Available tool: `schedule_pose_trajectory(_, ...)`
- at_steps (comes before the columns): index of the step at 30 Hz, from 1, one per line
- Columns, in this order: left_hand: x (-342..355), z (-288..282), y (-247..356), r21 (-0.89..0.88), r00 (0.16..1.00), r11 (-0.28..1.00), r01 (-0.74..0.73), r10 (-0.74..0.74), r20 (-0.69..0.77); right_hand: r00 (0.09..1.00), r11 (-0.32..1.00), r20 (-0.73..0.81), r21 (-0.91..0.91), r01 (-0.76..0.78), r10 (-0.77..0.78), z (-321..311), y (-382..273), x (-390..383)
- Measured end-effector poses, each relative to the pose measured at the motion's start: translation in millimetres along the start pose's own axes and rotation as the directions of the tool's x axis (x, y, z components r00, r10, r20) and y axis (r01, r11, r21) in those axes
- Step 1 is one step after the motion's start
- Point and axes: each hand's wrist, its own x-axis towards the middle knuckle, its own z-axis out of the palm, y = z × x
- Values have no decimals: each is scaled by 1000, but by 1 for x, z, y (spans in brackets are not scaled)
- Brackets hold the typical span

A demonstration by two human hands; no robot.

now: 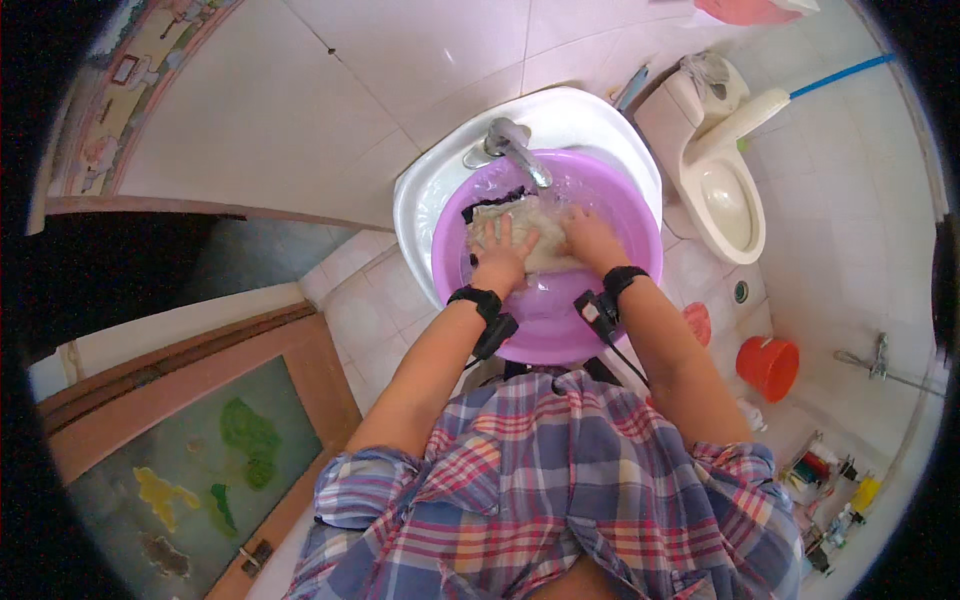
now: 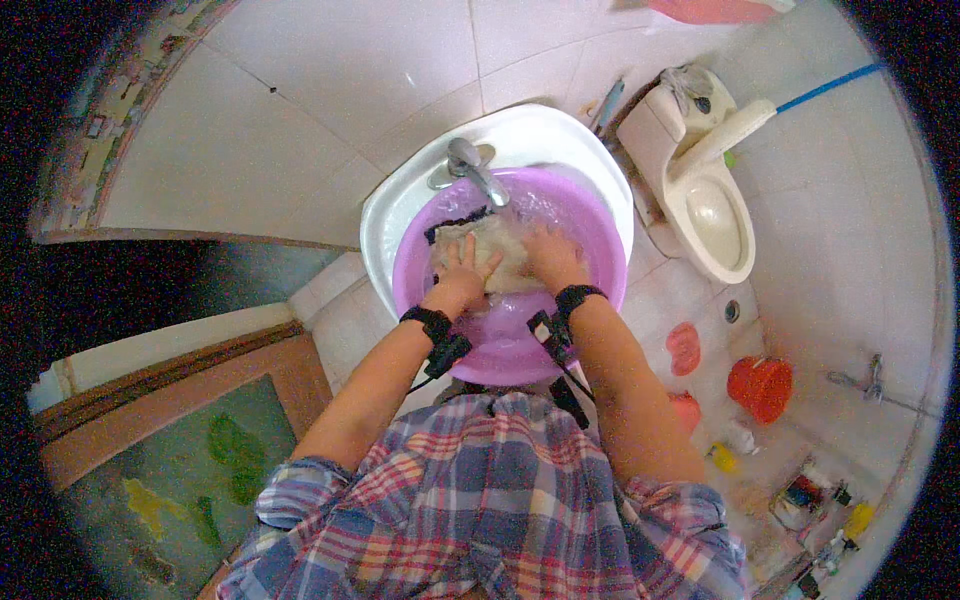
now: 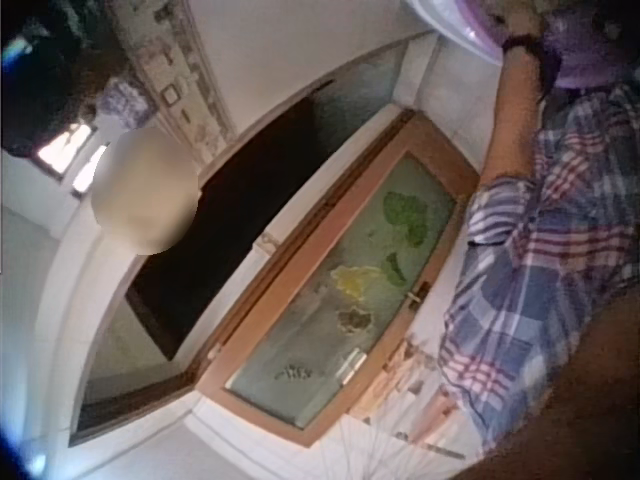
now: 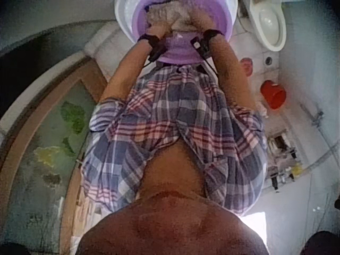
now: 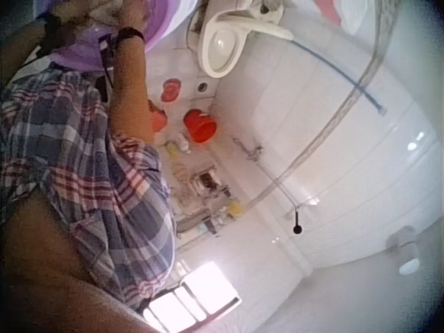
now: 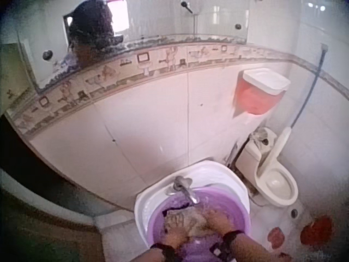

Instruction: The recorder is manually washing clothes in a basin in a bathroom.

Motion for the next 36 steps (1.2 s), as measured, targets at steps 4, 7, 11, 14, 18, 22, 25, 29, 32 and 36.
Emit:
schedule_pose_trajectory(4,23,2,-2,-34,993,999,10,-6,115,995,971,-59,-221,-96,85,12,8,13)
schedule_pose_trajectory(7,36,-3,-12,-98,953,995,-28,56,298,978,966,-76,-161,-204,194,2,14,19)
schedule_pose_trajectory(11,13,-18,-19,-131,963,985,-116,144,228,986,981,105,129,-144,131,-22,36,22)
schedule_pose_trajectory(14,-3,3,-39,-185,972,967,-175,200,126,996,901,-6,425,-82,94,-51,32,-2)
schedule_pose_trajectory(18,-28,-9,-32,-33,973,987,-158,161,164,996,856,-10,512,-66,83,-64,29,-15)
schedule_pose_trajectory(22,-20,-51,-3,55,974,992,-118,104,202,939,980,-335,197,-13,80,-13,36,16)
schedule_pose_trajectory(25,-17,-45,6,-16,981,991,-134,130,-147,971,982,-199,157,-101,132,6,35,29)
schedule_pose_trajectory(29,-18,-31,2,-38,999,998,-49,48,-10,994,995,-91,-74,-68,61,19,10,19)
schedule_pose_trajectory(32,3,-4,5,-12,1000,1000,-18,18,-17,984,982,-133,-129,-135,118,30,14,18)
schedule_pose_trajectory(36,12,12,-8,-122,972,987,-104,74,-222,984,980,-39,-94,-175,172,1,0,12)
